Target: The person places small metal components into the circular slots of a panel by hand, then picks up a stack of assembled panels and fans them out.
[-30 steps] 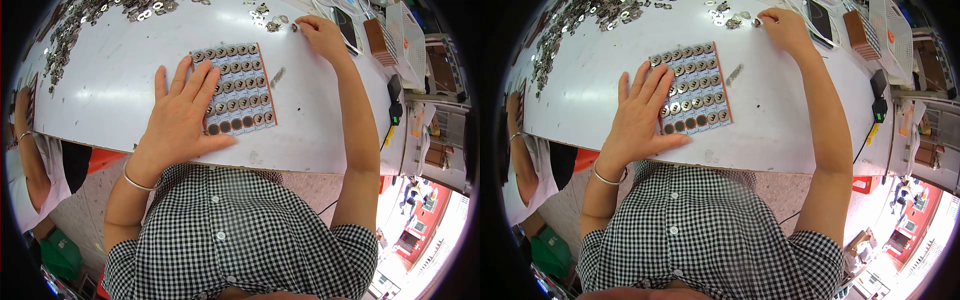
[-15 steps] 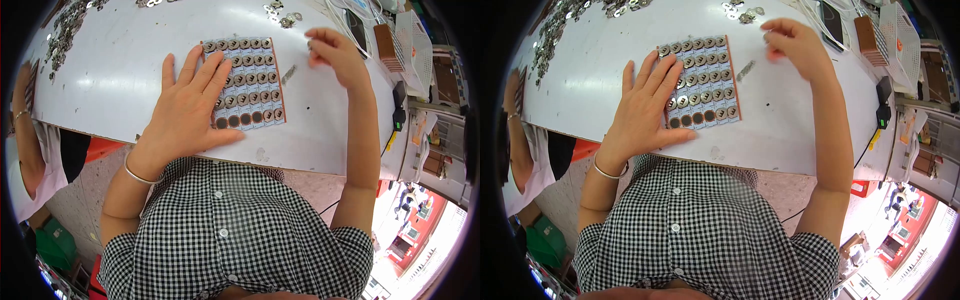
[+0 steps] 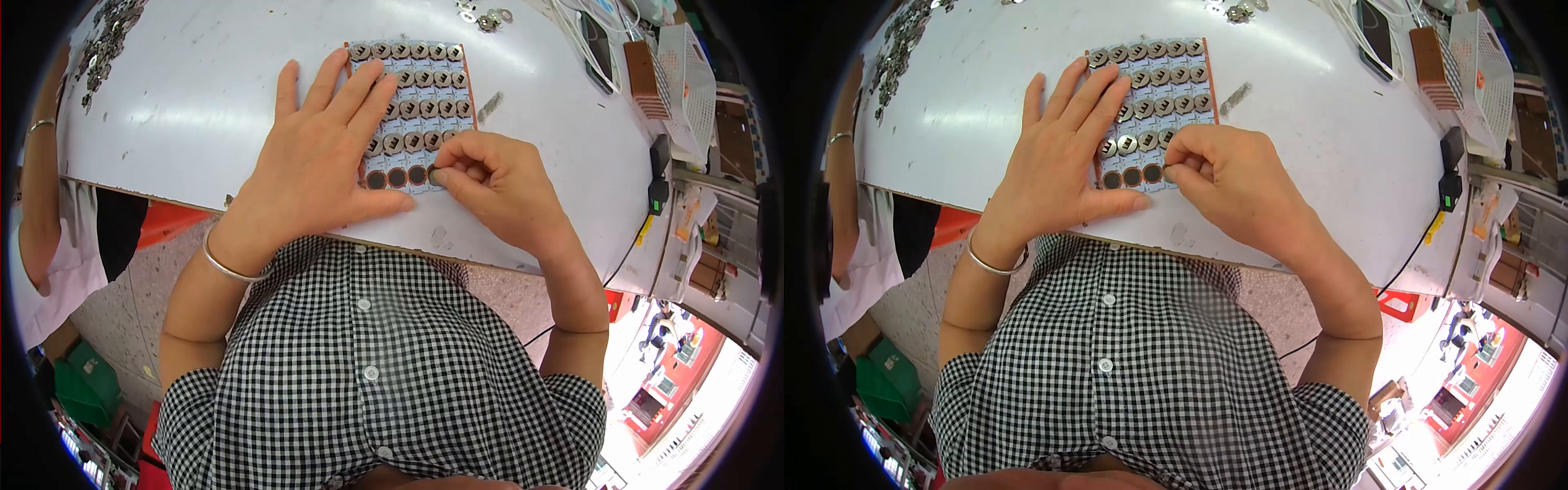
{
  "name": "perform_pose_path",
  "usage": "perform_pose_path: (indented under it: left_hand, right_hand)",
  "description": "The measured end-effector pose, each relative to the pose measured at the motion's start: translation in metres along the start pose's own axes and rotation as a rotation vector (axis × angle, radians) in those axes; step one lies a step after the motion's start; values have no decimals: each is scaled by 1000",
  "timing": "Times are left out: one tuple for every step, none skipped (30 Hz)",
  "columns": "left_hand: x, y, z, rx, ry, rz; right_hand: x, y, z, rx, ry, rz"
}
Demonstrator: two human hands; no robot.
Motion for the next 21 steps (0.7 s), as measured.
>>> perform_pose_path:
  left_hand:
    - [0, 0, 0, -3, -1, -3]
    - [0, 0, 0, -2, -2, -3]
    - [0, 0, 0, -1, -3, -2]
    - [0, 0, 1, 1, -4, -2]
    - [0, 0, 1, 3, -6, -1]
    - [-1, 1, 1, 5, -7, -1]
    - [-1, 1, 1, 6, -9, -3]
    - [0, 0, 1, 1, -9, -8]
    - [0, 0, 1, -3, -11, -12]
    - [0, 0, 1, -7, -10, -15]
    - [-1, 0, 1, -12, -11, -2]
    - [0, 0, 1, -12, -8, -2]
    - [1, -1, 1, -12, -4, -3]
    - [2, -1, 1, -5, -2, -8]
    - [1, -1, 1, -1, -1, -6]
    - [1, 0, 0, 1, -1, -3]
    - [1, 0, 0, 8, 1, -5]
    - [1, 0, 1, 13, 3, -6]
    - [0, 0, 0, 17, 5, -5]
    - [0, 1, 0, 17, 5, -8]
    - [0, 1, 0, 16, 4, -11]
  right_hand:
    - [0, 0, 0, -15, 5, 2]
    - [-1, 0, 3, -45, -34, -19]
    - [-1, 0, 5, -74, -74, -40]
    - [-2, 1, 6, -103, -113, -61]
    - [-4, -1, 8, -147, -161, -121]
    - [-7, -3, 8, -191, -209, -182]
    - [-10, -5, 10, -238, -257, -243]
    - [-12, -4, 7, -238, -274, -267]
    - [-16, -2, 4, -235, -291, -290]
    - [-21, -1, 2, -232, -308, -315]
    - [-25, 2, 5, -258, -347, -324]
    - [-29, 2, 9, -291, -394, -340]
    - [-31, 2, 13, -325, -442, -359]
    - [-31, 3, 11, -320, -467, -356]
    - [-32, 4, 12, -327, -475, -366]
    - [-33, 5, 14, -333, -482, -374]
    - [-33, 5, 15, -338, -489, -379]
    - [-33, 5, 16, -358, -507, -380]
    - [-34, 5, 17, -378, -523, -381]
    - [-34, 5, 18, -399, -537, -380]
    - [-33, 6, 16, -403, -517, -367]
Point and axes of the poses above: each hand's wrist, its own x-axis towards the middle knuckle, its own y-axis out of the palm, z = x × y, the point moved 9 cm from there along x, towards the middle knuckle, and after that the axes turned 7 degrees about x, right-handed, at the moved point
